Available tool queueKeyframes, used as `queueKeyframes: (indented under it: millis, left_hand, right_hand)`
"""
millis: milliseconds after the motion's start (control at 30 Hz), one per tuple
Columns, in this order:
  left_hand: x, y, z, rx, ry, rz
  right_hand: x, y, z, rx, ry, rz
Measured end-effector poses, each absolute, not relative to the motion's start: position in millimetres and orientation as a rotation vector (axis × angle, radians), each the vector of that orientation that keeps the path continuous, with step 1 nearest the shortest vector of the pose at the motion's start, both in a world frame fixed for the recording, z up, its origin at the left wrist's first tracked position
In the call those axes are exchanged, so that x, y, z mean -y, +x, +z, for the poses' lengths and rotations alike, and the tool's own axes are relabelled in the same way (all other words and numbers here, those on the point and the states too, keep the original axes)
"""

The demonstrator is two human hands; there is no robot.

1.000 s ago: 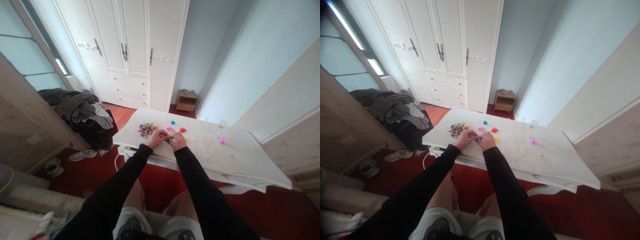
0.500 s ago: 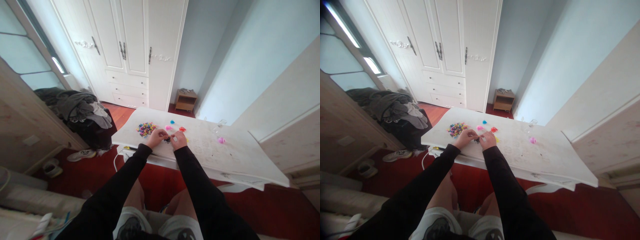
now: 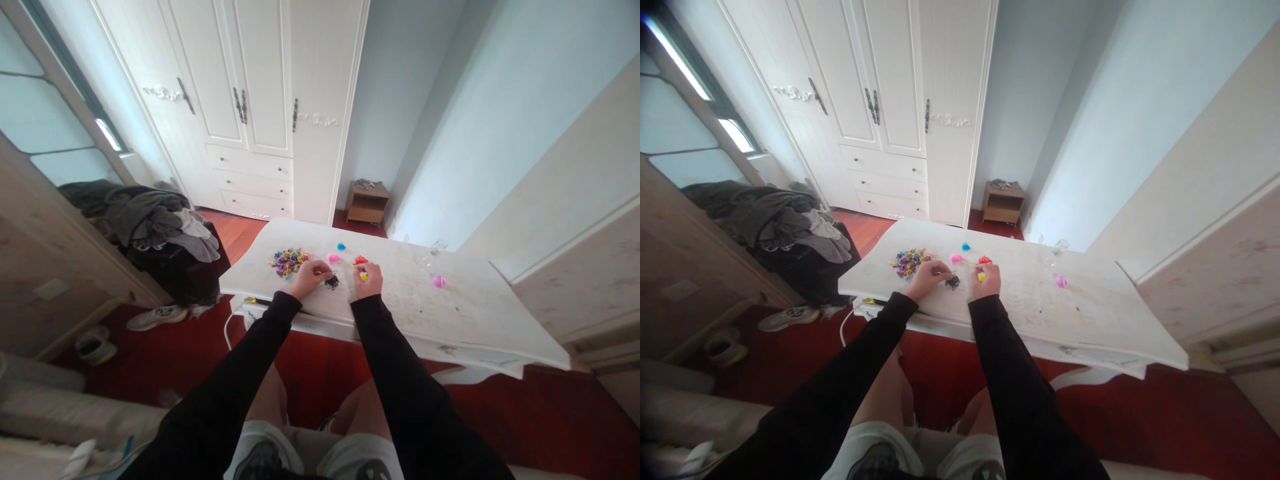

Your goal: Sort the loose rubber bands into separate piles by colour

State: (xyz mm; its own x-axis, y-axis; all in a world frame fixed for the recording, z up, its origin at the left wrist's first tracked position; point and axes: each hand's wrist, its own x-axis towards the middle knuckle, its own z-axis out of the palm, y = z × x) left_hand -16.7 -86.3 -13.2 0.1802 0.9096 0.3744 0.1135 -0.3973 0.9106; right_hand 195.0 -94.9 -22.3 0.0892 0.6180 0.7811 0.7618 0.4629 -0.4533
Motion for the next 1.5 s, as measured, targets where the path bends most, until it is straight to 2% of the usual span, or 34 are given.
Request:
queueKeyframes:
  millis: [333, 600, 1033, 1500]
  left_hand:
    - [85.7, -17.1, -16.2, -0.986, 1.727, 1.283]
    - [88.5, -18.4, -12.3, -1.022, 1.764, 1.271]
    - [93.4, -17.0, -6.3, -0.973, 1.727, 1.22]
    - [92.0, -18.9, -8.4, -0.945, 1.715, 1.201]
  right_hand:
    - [106.4, 265.1, -31.7, 1.683, -1.341, -0.165]
    - [99.2, 260.5, -40.3, 1.783, -1.355, -0.188]
    - [122.8, 228.1, -23.7, 1.955, -1.163, -0.342]
    - [127.6, 178.3, -17.2, 2.086, -1.024, -0.265]
